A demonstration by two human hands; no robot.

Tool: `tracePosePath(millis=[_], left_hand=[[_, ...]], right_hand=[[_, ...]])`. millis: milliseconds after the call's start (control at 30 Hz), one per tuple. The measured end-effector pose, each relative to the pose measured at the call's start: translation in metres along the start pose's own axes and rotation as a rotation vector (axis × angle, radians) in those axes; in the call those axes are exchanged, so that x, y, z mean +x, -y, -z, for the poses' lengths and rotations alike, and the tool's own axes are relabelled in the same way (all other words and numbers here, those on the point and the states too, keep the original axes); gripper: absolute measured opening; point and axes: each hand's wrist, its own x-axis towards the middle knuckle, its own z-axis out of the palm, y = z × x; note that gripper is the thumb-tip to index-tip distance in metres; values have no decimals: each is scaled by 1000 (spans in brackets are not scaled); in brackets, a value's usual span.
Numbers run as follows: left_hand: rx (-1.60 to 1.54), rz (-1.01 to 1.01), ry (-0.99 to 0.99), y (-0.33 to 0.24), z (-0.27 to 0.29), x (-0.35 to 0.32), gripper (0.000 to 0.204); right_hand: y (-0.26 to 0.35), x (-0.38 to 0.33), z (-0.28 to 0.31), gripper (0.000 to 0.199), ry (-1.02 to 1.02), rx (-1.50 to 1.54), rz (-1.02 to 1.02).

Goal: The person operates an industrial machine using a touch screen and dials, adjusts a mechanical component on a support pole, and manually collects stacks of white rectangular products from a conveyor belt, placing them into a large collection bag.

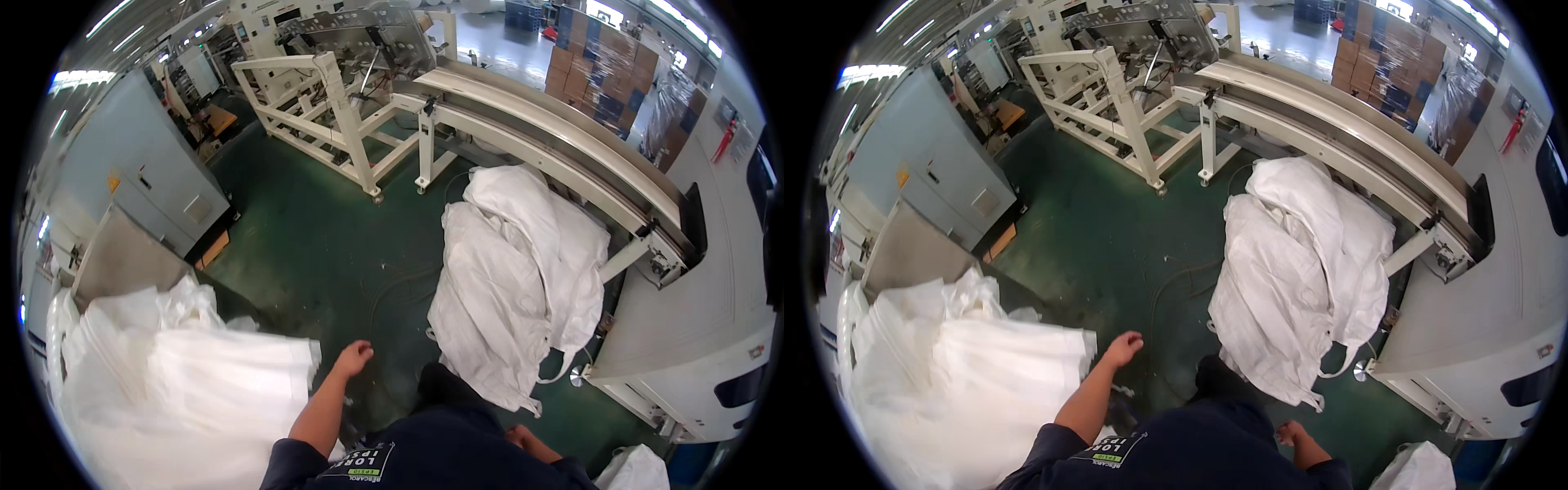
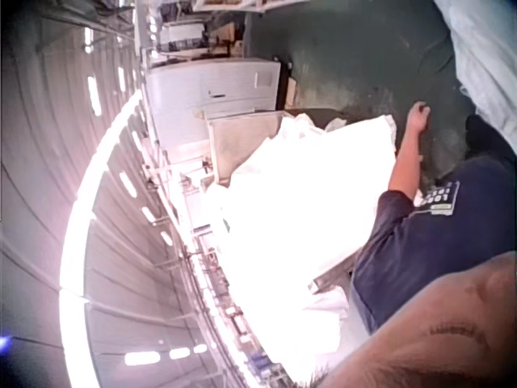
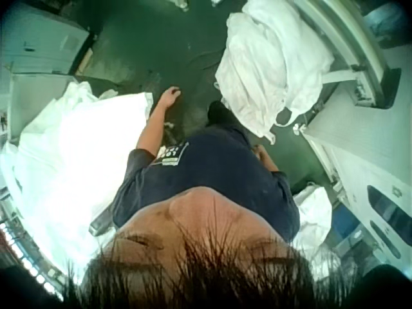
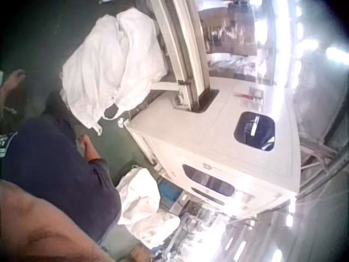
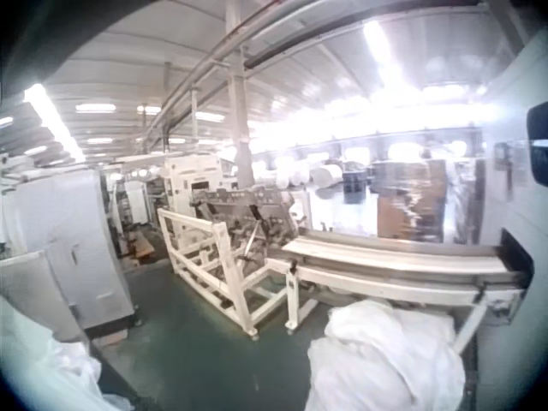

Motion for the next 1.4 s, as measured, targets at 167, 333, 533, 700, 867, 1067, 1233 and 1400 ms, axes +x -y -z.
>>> tracePosePath(millis=[167, 333, 533, 700, 867, 1067, 1233, 1400], left_hand=[[6, 73, -67, -17, 79, 170, 45], [364, 396, 415, 56, 92, 241, 49], [995, -452, 998, 82, 168, 354, 35], [1024, -237, 916, 47, 182, 538, 28], [322, 91, 482, -24, 185, 775, 36], [172, 265, 520, -129, 194, 1022, 39], [139, 173, 557, -175, 205, 1101, 35], [180, 399, 657, -193, 228, 1112, 30]], right_hand=[[142, 105, 17, 26, 111, -295, -87], [288, 292, 119, 36, -63, -1045, 770], [763, 141, 220, 32, -520, -195, 861], [937, 123, 321, 32, -657, -120, 905], [1095, 171, 422, 37, -964, -74, 1004], [1232, 258, 532, 42, -1259, -197, 803], [1310, 308, 586, 38, -1070, -186, 580], [1311, 337, 591, 35, -975, -141, 300]])
